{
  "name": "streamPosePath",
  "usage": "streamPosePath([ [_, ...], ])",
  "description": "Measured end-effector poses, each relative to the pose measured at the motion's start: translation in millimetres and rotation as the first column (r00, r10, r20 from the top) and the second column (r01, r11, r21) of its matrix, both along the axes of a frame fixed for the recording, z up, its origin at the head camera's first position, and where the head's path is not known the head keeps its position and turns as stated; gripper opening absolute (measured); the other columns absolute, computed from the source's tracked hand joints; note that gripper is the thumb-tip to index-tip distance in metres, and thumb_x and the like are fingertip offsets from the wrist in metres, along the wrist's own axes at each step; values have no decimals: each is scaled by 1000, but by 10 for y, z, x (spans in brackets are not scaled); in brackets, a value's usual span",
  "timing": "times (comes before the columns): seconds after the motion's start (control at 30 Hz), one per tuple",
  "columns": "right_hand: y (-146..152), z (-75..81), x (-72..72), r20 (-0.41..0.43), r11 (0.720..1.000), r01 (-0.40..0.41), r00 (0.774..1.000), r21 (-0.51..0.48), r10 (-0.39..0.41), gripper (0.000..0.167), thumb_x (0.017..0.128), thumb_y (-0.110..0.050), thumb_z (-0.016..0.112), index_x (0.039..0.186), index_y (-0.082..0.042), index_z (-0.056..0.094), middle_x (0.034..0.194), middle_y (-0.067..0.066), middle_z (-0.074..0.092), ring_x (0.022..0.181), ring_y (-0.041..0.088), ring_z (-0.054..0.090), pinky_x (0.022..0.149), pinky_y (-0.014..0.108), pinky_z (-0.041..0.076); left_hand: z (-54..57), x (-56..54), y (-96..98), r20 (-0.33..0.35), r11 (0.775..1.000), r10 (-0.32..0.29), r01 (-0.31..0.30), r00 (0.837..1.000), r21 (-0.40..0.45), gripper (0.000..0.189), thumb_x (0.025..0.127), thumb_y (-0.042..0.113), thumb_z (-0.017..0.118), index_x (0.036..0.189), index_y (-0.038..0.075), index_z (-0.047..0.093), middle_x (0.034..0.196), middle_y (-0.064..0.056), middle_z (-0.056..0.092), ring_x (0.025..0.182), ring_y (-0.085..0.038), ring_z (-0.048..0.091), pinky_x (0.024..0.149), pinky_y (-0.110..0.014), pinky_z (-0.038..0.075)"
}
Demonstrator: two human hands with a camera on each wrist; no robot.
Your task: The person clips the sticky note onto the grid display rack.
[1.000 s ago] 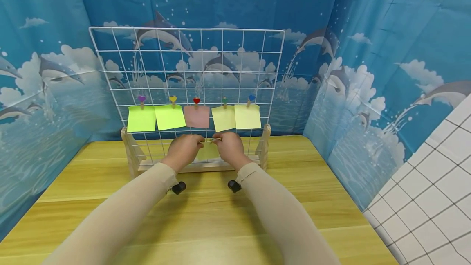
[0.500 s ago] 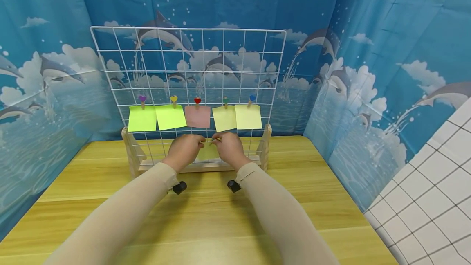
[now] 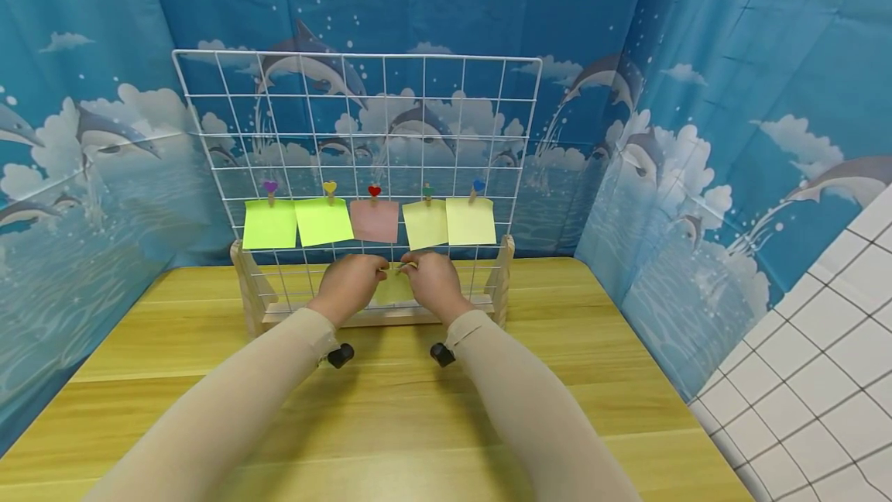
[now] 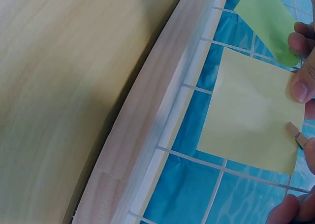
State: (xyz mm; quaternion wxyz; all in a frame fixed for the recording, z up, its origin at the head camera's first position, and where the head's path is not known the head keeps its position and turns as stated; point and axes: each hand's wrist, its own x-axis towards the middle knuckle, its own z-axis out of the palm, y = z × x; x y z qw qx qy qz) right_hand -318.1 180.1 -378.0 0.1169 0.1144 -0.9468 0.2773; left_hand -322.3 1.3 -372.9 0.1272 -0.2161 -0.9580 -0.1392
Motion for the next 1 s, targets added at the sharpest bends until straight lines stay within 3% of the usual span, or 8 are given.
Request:
streamPosePath([
  [0.23, 6, -35, 1, -34, 1000, -11, 999, -1, 11, 31, 110, -29, 59, 132, -15, 74, 52, -1, 51, 41, 10, 30, 46, 24, 31, 28, 22, 12, 3, 1000, 11, -11, 1000, -18, 24, 105, 14, 66, 124, 21, 78, 117, 4, 80, 105, -17, 77, 88, -38, 63],
  [0.73, 26, -75, 55, 23, 997, -22, 999, -71, 23, 36, 111, -26, 56, 147, -23, 64, 49, 0, 48, 39, 11, 29, 42, 24, 29, 4, 27, 5, -29, 1000, 1, -2, 1000, -15, 23, 104, 19, 68, 125, 20, 78, 117, 3, 80, 101, -17, 78, 84, -37, 64],
  [1.0, 26, -82, 73, 16, 995, -52, 998, -88, 53, 39, 111, -23, 55, 150, -21, 61, 50, 2, 52, 39, 11, 29, 42, 24, 29, -21, 15, 4, -53, 999, 3, -5, 999, -34, 22, 104, 23, 68, 124, 20, 78, 113, 3, 81, 93, -15, 78, 78, -35, 64],
])
